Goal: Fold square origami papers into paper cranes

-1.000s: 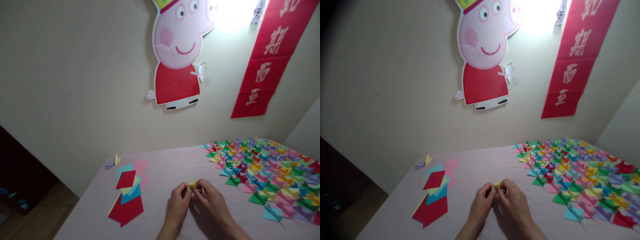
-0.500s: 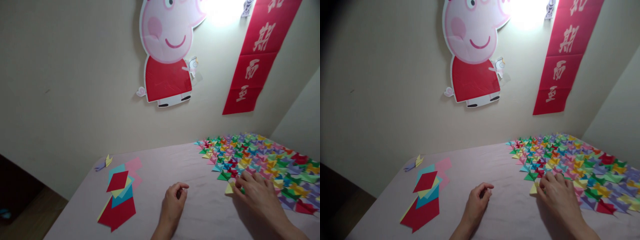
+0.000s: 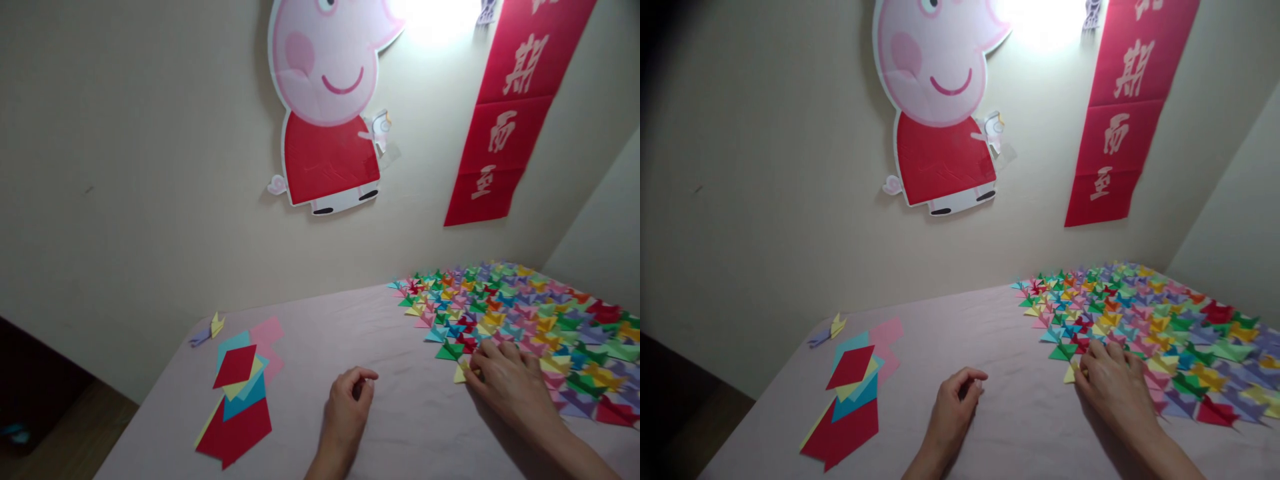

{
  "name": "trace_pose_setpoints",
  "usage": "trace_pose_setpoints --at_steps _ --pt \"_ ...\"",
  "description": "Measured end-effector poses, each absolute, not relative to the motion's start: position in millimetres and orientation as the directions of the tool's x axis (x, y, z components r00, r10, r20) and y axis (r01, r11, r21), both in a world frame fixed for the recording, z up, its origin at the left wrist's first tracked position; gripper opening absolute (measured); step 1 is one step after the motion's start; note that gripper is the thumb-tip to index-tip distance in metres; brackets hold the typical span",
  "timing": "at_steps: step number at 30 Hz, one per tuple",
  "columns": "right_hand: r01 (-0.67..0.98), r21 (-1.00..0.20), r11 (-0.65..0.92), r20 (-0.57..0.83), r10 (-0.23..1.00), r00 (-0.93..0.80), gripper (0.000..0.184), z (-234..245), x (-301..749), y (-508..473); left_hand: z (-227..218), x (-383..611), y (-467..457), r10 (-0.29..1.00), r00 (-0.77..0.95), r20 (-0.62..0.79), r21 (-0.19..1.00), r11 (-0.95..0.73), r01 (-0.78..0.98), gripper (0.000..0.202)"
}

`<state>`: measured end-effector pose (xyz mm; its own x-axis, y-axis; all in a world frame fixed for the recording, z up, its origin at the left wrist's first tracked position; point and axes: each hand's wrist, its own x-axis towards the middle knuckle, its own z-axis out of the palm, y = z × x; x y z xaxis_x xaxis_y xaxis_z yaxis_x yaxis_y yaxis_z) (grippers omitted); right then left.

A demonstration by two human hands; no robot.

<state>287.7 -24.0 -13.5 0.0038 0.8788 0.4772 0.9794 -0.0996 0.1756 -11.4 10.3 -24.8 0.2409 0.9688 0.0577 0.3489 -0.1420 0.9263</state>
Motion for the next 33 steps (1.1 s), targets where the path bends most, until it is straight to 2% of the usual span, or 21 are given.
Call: trace_pose_setpoints --at_steps 5,14,21,24,26,29,33 --pt "0.97 0.216 -0.115 0.468 0.884 0.0 0.028 -11.2 285.6 -24.3 -26.2 -11.1 11.0 0.969 0.234 0.076 0.925 -0.157 0.347 0.021" --pt "0.963 0.221 -0.152 0.476 0.879 0.029 0.029 -4.1 278.4 -23.6 -31.9 -9.1 10.8 0.974 0.21 0.08 0.933 -0.147 0.329 0.022" --pt "0.974 0.172 -0.149 0.455 0.889 0.055 0.026 -2.7 277.3 -21.3 -31.5 -8.2 9.2 0.97 0.208 0.128 0.927 -0.191 0.322 0.024" --pt "0.977 0.132 -0.167 0.518 0.852 0.076 0.022 1.0 285.2 -24.3 -31.7 -8.4 8.7 0.967 0.211 0.141 0.926 -0.204 0.318 0.023" --pt "0.981 0.062 -0.183 0.597 0.794 0.111 0.026 7.5 289.3 -27.9 -31.7 -8.1 8.8 0.965 0.215 0.149 0.924 -0.213 0.316 0.022" --pt "0.995 -0.064 -0.08 0.682 0.724 0.102 0.031 18.7 280.0 -31.9 -29.9 -6.2 8.2 0.964 0.21 0.163 0.92 -0.225 0.322 0.019" --pt "0.949 -0.157 0.274 0.706 0.703 -0.086 0.021 16.0 232.3 -29.9 -22.1 -7.2 0.5 0.964 0.177 0.196 0.902 -0.248 0.354 0.021"
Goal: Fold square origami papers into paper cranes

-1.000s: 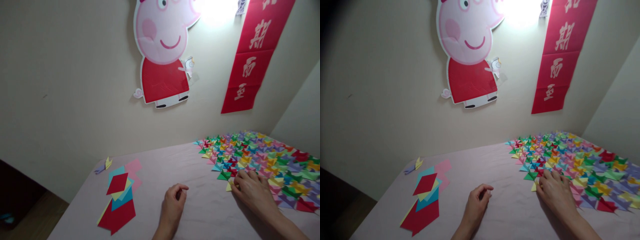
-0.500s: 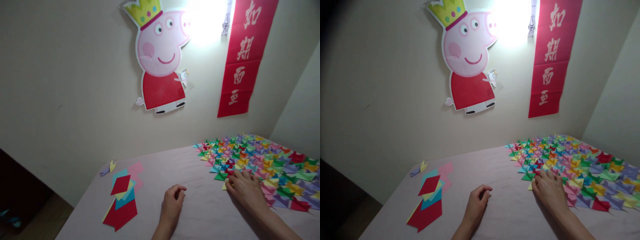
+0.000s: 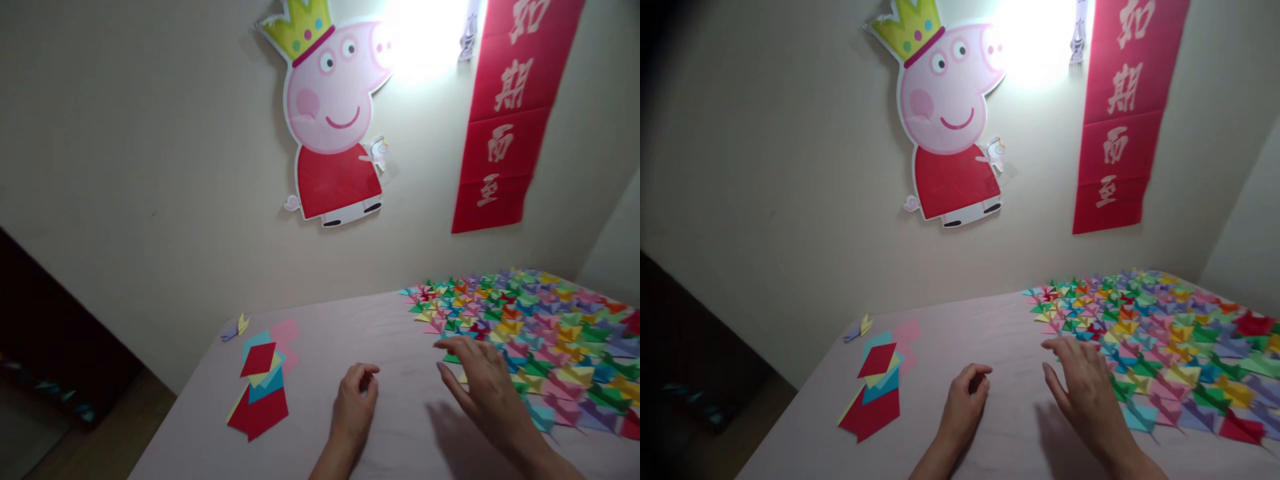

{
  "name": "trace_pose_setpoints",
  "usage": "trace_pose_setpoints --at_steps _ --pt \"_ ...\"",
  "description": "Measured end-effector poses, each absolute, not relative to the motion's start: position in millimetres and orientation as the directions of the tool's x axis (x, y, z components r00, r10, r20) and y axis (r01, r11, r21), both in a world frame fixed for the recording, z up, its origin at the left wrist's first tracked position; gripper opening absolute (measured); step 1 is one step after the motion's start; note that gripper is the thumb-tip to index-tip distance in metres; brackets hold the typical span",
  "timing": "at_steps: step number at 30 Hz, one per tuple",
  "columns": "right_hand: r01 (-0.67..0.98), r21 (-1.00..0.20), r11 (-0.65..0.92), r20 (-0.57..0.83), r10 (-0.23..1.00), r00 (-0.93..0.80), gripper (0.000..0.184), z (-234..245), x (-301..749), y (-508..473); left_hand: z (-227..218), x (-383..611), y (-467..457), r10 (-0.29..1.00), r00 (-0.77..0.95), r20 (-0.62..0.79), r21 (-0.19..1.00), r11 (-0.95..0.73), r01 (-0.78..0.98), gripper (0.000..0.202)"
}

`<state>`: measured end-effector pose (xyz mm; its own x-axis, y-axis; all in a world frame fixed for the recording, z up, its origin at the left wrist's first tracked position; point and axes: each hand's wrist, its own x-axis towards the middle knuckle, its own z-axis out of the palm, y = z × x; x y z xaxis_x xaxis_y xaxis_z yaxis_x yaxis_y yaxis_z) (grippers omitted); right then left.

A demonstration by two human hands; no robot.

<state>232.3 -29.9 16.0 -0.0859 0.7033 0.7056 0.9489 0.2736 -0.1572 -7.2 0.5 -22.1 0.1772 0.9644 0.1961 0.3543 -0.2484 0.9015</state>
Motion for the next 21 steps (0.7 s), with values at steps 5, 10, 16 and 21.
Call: trace_pose_setpoints --at_steps 5,10,16,21 --pt "0.757 -0.199 0.623 0.7 0.63 -0.335 0.025 -18.8 171.6 -25.0 -13.6 -46.2 -9.9 0.94 0.142 0.31 0.803 -0.339 0.491 0.036" --pt "0.648 -0.348 0.678 0.647 0.674 -0.357 0.019 -40.5 157.2 -26.8 -12.6 -139.3 0.8 0.934 -0.008 0.356 0.621 -0.23 0.749 0.034" --pt "0.644 -0.549 0.533 0.534 0.816 -0.221 0.016 -40.6 163.0 -29.0 -9.1 -228.5 9.7 0.944 -0.139 0.3 0.561 -0.057 0.826 0.041" --pt "0.618 -0.652 0.44 0.434 0.884 -0.172 0.02 -42.0 165.4 -29.2 -8.6 -239.8 -20.8 0.978 -0.074 0.195 0.476 -0.028 0.879 0.059"
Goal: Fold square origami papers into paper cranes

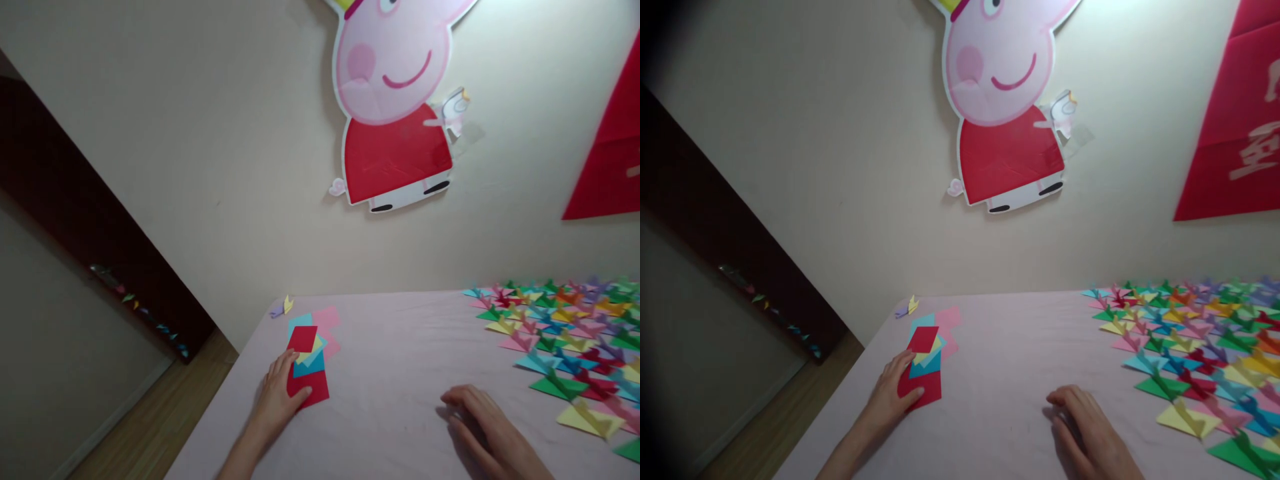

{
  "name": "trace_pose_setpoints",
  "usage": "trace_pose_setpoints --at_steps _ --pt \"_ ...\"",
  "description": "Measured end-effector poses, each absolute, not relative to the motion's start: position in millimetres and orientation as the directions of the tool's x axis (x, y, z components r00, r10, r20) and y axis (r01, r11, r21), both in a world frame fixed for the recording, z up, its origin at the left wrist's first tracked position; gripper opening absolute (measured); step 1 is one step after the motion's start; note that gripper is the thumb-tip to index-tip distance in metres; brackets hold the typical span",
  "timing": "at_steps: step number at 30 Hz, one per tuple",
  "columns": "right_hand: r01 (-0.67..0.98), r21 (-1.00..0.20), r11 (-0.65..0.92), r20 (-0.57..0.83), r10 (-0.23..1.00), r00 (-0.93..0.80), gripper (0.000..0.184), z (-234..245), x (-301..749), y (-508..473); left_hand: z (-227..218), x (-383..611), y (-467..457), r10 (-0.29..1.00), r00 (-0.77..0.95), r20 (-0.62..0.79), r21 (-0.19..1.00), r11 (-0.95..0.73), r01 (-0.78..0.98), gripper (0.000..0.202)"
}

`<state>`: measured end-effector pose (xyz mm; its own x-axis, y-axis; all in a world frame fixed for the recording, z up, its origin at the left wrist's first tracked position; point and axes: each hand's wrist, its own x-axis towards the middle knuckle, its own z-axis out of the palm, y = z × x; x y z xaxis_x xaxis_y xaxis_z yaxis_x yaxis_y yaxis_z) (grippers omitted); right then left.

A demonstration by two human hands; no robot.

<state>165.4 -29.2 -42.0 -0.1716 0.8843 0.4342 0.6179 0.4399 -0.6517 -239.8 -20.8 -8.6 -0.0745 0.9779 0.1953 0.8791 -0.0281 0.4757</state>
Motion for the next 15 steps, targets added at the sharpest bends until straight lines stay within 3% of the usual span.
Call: trace_pose_setpoints --at_steps 7,15 --pt "0.571 -0.719 0.397 0.362 0.914 -0.181 0.018 -47.1 166.3 -27.5 1.7 -223.6 -48.6 0.997 0.0 0.079 0.331 -0.026 0.943 0.057" --pt "0.562 -0.726 0.397 0.333 0.917 -0.217 0.017 -17.1 159.2 -36.2 -6.7 -234.7 -40.0 0.977 0.115 0.181 0.276 -0.162 0.947 0.031"
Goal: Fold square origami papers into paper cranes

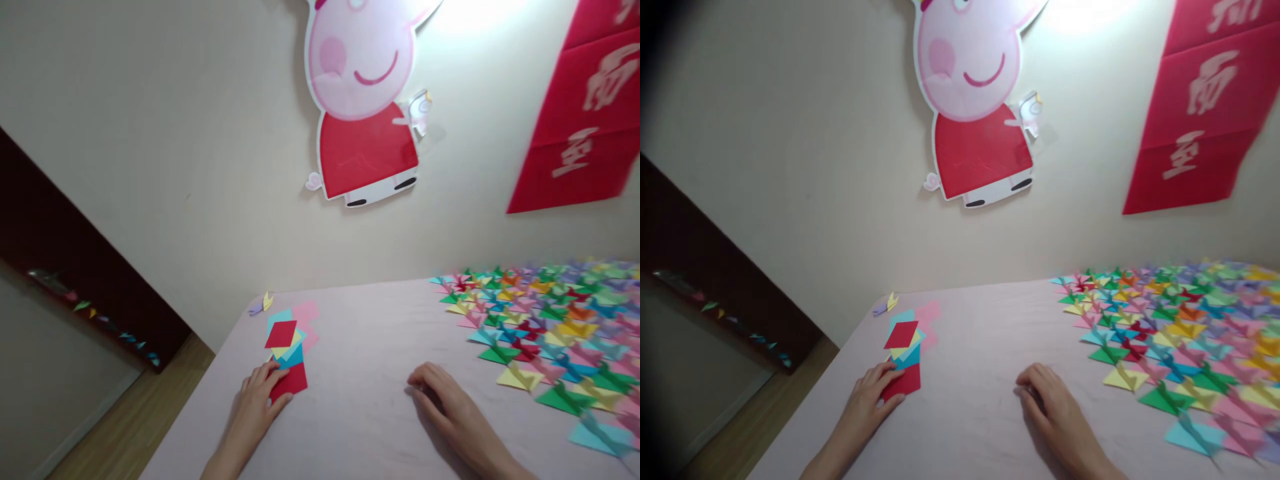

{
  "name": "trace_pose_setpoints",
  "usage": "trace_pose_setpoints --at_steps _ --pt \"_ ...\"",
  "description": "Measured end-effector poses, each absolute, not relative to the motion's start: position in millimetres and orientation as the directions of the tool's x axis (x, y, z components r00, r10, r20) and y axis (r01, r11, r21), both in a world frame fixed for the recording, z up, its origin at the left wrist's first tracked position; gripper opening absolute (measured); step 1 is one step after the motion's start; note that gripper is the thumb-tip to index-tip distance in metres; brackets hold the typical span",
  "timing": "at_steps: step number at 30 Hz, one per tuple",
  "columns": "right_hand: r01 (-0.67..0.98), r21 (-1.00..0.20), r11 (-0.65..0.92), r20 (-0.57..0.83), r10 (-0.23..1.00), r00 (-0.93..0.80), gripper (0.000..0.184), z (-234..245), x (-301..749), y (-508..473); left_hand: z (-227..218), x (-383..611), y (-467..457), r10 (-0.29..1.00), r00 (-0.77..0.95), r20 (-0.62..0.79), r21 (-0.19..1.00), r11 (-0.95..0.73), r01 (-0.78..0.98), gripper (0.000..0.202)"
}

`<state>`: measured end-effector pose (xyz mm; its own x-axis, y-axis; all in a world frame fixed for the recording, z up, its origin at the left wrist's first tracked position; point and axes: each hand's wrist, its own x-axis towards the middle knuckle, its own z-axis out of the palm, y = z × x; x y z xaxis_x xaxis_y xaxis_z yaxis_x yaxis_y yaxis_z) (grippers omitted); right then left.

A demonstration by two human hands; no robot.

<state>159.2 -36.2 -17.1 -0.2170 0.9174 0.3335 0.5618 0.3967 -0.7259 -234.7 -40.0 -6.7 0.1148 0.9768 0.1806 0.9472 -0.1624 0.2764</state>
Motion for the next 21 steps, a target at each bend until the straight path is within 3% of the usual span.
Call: trace_pose_setpoints --at_steps 9,12,14,18,21 --pt "0.605 -0.708 0.364 0.317 0.929 -0.189 0.015 -13.5 158.8 -36.5 -18.5 -254.6 -32.3 0.899 0.248 0.362 0.196 -0.334 0.922 0.03" --pt "0.606 -0.708 0.362 0.308 0.931 -0.196 0.014 -13.3 159.4 -37.0 -9.3 -219.3 -38.9 0.827 0.247 0.505 0.144 -0.364 0.92 0.028" --pt "0.599 -0.69 0.405 0.345 0.913 -0.218 0.018 -11.1 158.6 -39.2 -1.5 -174.9 -46.1 0.799 0.325 0.506 0.112 -0.434 0.894 0.019" --pt "0.642 -0.504 0.578 0.502 0.801 -0.327 0.04 -7.4 156.8 -50.0 8.2 -73.2 -59.1 0.8 0.462 0.382 0.158 -0.55 0.82 0.013" --pt "0.744 -0.343 0.574 0.509 0.779 -0.367 0.034 -10.8 162.6 -59.0 7.0 -20.9 -62.5 0.803 0.493 0.335 0.226 -0.577 0.785 0.018"
